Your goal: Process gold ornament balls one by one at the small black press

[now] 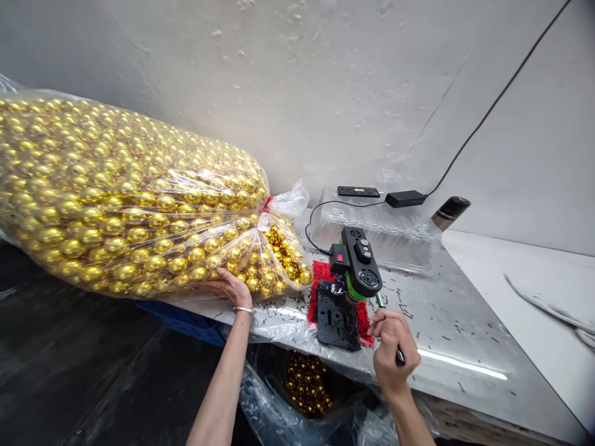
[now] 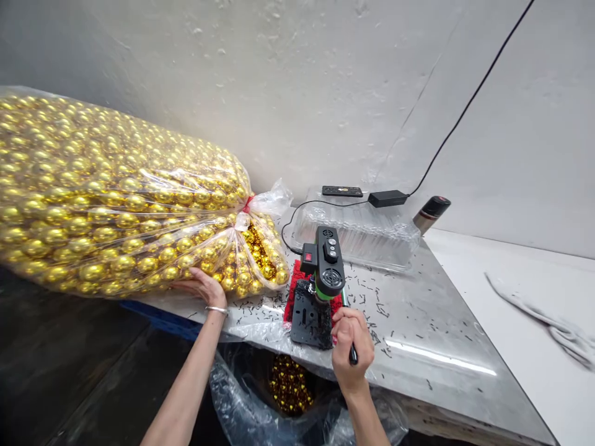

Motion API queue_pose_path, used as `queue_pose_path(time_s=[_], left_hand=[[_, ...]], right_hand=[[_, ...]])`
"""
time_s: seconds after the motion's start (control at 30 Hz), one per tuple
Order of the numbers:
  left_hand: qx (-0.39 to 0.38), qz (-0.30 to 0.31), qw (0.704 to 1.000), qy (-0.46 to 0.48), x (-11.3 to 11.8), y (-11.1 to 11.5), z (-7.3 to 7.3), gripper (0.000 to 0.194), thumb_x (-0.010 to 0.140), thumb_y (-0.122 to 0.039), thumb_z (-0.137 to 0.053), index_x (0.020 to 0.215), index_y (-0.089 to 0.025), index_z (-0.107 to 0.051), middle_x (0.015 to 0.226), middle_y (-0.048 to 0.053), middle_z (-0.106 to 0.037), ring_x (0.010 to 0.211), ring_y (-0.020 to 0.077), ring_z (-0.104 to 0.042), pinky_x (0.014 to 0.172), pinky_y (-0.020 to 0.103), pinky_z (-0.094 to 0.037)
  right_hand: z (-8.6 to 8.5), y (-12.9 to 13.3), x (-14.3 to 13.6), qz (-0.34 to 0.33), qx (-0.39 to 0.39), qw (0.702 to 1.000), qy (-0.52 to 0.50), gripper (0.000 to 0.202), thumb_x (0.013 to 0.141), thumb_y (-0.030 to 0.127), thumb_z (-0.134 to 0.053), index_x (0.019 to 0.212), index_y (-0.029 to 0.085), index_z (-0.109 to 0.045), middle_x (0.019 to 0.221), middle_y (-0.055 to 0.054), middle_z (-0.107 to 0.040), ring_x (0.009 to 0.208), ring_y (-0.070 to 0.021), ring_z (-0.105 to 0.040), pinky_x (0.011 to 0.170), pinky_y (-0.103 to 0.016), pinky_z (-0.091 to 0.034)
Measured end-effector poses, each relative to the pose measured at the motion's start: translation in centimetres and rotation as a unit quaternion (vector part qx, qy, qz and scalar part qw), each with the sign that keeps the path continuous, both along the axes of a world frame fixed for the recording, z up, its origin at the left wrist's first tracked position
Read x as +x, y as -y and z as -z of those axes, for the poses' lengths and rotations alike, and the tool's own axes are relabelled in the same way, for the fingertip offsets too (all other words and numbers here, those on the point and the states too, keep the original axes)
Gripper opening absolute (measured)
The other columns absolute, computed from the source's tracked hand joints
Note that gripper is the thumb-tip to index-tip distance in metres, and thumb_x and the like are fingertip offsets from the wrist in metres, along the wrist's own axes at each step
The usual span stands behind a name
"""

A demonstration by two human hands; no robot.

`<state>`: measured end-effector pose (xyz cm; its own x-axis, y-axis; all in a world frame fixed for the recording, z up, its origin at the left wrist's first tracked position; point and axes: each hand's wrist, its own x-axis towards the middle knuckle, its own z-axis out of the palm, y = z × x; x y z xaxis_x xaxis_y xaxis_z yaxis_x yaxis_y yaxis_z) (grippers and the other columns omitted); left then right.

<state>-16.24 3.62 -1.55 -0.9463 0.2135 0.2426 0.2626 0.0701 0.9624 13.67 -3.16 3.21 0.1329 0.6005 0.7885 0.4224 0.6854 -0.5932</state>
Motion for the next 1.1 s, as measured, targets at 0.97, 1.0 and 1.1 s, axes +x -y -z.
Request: queue_pose_path(time_s=[0.97, 1.0, 1.1], left_hand=[[-0.334, 0.436, 0.724, -0.417, 5.8, -0.1, -5.8, 0.038, 0.088, -0.017, -0.047, 0.126, -0.012, -0.051, 0.111, 0.014, -0.062, 0.103, 0.0255, -0.059, 0.089, 0.035, -0.045], [-0.322, 0.432, 0.731, -0.419, 6.0, -0.5, -5.9, 0.037, 0.088, -0.017, -0.046, 0.125, -0.011, -0.052, 0.11, 0.015, -0.061, 0.103, 0.0254, -0.058, 0.09, 0.035, -0.045], [-0.317, 0.411, 0.736, -0.434, 7.5, -2.2, -6.5, 0.035, 0.086, -0.015, -0.046, 0.12, -0.013, -0.055, 0.106, 0.014, -0.059, 0.1, 0.0252, -0.055, 0.087, 0.036, -0.046]], right_hand=[[-0.9, 0.1, -0.3, -0.022, 0.028, 0.999, 0.027, 0.03, 0.088, 0.004, -0.038, 0.064, 0.02, -0.044, 0.059, 0.001, -0.047, 0.071, -0.0144, -0.053, 0.061, -0.028, -0.042], [-0.9, 0.1, -0.4, -0.02, 0.029, 0.999, 0.024, 0.03, 0.088, 0.004, -0.038, 0.064, 0.02, -0.045, 0.059, 0.001, -0.047, 0.07, -0.0143, -0.053, 0.061, -0.028, -0.042], [-0.7, 0.0, -0.4, -0.017, 0.028, 0.999, 0.023, 0.029, 0.088, 0.004, -0.038, 0.064, 0.02, -0.045, 0.061, 0.001, -0.047, 0.071, -0.0142, -0.053, 0.061, -0.028, -0.042]])
